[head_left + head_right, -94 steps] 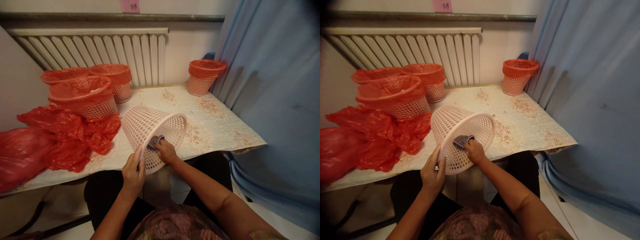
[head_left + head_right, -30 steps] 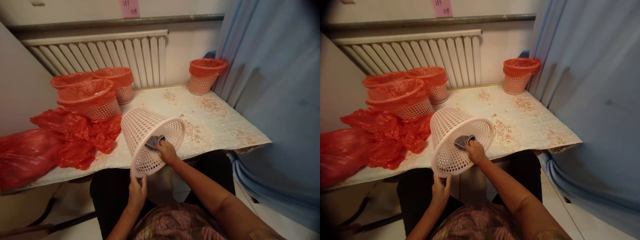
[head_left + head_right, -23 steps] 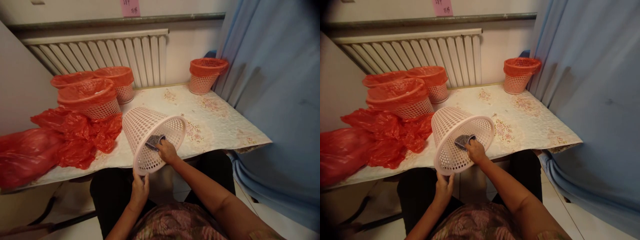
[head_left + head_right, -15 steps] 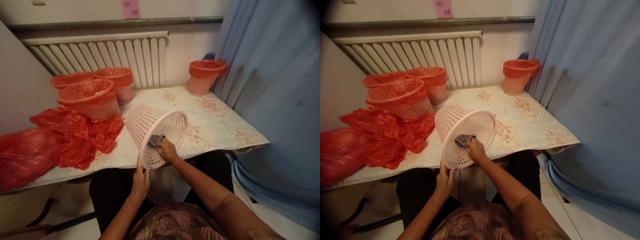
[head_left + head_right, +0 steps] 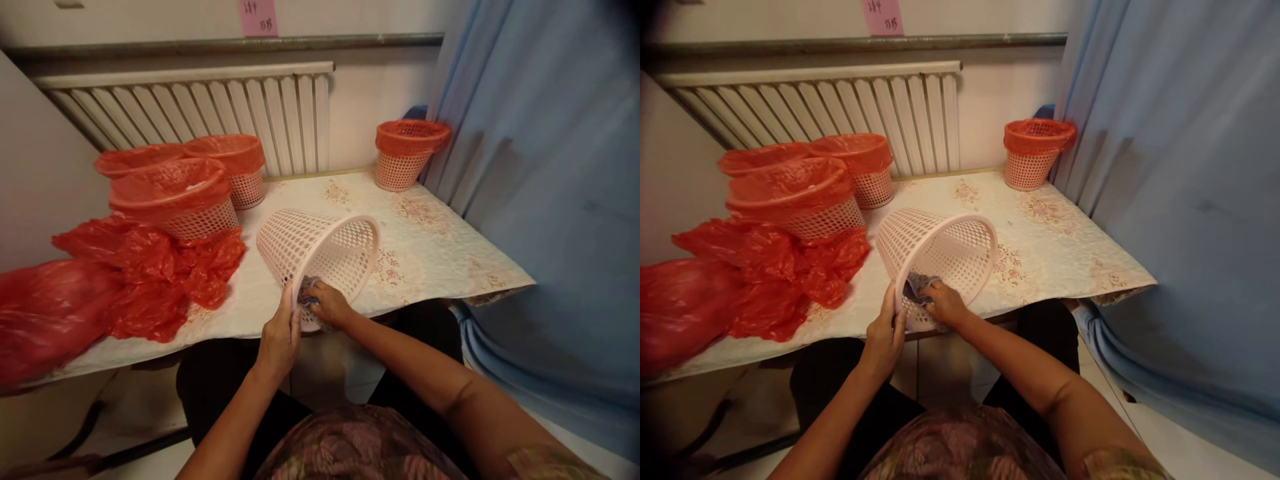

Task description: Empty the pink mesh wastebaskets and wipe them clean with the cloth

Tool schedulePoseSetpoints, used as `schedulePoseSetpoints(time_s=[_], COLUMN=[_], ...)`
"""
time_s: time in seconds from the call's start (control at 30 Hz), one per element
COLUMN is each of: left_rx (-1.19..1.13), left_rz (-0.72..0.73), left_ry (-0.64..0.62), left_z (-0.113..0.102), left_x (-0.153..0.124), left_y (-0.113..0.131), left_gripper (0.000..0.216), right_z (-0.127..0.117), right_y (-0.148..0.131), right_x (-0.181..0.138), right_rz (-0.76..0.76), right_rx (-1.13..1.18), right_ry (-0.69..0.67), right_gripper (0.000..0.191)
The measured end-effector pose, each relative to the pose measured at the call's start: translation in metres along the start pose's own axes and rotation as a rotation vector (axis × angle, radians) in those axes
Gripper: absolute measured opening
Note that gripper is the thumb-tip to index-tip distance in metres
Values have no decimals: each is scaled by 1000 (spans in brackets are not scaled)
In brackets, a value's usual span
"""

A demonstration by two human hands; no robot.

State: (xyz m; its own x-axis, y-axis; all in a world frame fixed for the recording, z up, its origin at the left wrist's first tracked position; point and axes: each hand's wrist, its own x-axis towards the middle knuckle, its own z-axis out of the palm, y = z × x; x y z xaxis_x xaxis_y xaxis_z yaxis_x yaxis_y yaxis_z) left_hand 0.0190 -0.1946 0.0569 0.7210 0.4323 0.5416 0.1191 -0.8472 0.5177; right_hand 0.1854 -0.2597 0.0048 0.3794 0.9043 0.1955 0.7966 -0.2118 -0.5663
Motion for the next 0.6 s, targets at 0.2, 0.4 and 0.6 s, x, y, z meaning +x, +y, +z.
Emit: schedulePoseSetpoints(time_s=[0.2,0.4,0.6], left_rx=[17,-67,-211], left_rz=[28,17,-146], left_ry=[-92,-41,-133], left_z=[-10,6,58], left_x=[32,38,6], left_y=[15,15,6], left_gripper=[59,56,64], right_z=[-58,-57,-38], right_y=[64,74,72], right_x=[17,14,8], right_rz=[-13,111,249], right_rx=[-607,-621,-516], right_ry=[-123,-24,56], right_gripper=[29,29,33])
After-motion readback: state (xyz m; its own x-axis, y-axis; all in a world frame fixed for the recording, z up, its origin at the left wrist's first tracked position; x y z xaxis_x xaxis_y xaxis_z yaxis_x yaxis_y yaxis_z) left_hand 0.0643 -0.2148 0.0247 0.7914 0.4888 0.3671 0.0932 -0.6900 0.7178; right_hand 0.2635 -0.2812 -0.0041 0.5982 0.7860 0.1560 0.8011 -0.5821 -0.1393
